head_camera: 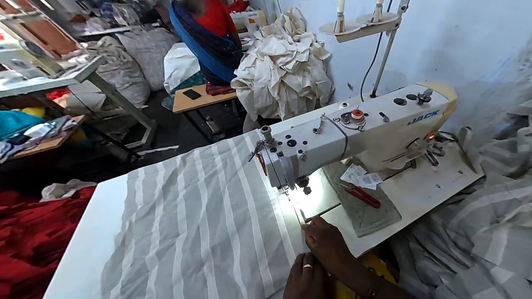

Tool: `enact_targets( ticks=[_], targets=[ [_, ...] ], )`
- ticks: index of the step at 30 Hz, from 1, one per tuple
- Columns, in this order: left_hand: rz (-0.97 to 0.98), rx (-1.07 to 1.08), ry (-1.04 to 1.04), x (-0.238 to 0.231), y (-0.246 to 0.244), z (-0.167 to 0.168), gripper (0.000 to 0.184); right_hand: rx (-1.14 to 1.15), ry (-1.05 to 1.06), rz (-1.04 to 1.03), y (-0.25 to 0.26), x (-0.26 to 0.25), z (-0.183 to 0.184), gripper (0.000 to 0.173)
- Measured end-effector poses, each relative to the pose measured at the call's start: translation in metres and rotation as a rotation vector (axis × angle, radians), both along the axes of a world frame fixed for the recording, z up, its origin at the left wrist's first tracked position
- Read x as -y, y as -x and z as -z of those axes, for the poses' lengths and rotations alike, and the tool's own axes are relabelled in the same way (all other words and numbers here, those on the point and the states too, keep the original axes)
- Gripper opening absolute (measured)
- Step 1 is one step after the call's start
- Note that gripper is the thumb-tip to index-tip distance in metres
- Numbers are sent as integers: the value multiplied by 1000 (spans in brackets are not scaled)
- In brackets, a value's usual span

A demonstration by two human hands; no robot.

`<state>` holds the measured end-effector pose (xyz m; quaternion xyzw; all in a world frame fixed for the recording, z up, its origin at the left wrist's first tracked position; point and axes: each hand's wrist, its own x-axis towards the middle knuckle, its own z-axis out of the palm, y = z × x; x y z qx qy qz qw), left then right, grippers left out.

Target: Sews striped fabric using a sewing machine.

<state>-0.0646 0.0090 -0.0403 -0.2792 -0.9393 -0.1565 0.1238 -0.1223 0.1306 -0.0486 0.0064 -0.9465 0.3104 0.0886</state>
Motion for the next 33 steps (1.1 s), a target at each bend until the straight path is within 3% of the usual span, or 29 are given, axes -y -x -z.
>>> enact_targets(
  ticks=[7,13,15,18,20,26,30,33],
  targets=[
    [-50,-186,-72,11,52,30,25,142,7,-33,10,-4,-10,29],
    [101,-350,-4,20,132,24,15,415,-71,-197,57,-22,-36,33],
    [106,-305,-21,18,150,22,15,344,-112,-206,69,-24,-31,30],
    [77,-165,-87,24,159,25,26,26,-198,-187,71,-19,-5,27],
    [45,-188,-112,23,154,26,32,-120,-243,-198,68,-22,4,23],
    [-94,-186,-209,23,152,30,27,181,-49,-98,79,-25,-16,31],
    [-130,-171,-202,24,149,29,18,27,-120,-111,72,-23,-5,27],
    [-106,-180,-158,26,150,27,24,-212,-272,-183,71,-20,8,22]
  ],
)
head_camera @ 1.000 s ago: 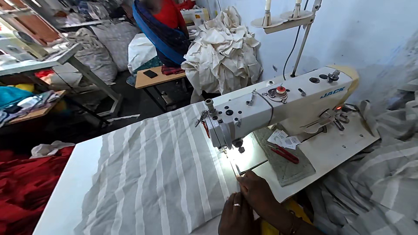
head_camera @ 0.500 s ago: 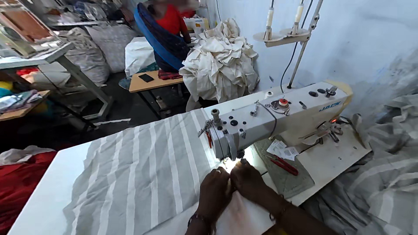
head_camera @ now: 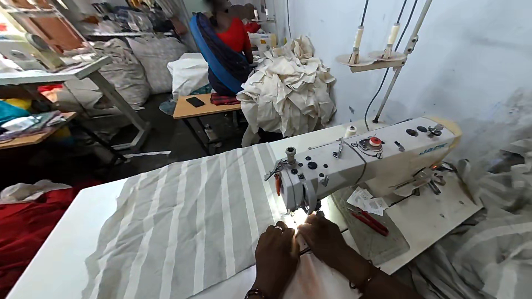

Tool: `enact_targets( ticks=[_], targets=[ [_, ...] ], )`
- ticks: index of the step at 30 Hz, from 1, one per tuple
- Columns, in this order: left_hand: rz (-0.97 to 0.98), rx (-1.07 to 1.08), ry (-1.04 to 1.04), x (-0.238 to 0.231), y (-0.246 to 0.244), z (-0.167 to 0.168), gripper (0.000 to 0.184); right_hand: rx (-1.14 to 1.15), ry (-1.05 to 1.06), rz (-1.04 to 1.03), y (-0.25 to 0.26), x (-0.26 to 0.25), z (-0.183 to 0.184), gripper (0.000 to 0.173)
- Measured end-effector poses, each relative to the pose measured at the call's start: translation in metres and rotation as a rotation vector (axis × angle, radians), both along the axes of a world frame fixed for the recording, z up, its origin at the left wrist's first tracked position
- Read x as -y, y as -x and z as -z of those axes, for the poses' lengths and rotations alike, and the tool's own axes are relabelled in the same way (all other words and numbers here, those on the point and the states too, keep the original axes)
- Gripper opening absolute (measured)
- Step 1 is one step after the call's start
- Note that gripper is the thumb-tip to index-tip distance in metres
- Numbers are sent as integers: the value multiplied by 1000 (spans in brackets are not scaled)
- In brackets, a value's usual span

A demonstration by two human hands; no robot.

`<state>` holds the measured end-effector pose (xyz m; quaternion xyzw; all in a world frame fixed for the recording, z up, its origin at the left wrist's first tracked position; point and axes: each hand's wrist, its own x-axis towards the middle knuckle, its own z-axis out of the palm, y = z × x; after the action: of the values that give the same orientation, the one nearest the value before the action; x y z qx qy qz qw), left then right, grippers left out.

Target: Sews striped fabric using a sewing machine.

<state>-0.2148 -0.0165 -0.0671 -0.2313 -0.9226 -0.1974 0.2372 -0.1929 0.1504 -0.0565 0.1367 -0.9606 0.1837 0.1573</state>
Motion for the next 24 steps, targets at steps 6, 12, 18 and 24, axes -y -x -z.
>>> enact_targets(
  ticks=[6,12,18,24],
  targets=[
    [-30,103,-55,4,10,-3,25,280,126,25,16,-7,-19,31],
    [-92,323,51,1,25,-11,34,185,-4,149,7,11,-19,20],
    [-98,298,36,-1,32,-8,34,-10,-162,191,-14,24,8,42],
    [-99,344,22,-1,50,-16,31,105,7,74,-13,-18,-10,38]
  ],
)
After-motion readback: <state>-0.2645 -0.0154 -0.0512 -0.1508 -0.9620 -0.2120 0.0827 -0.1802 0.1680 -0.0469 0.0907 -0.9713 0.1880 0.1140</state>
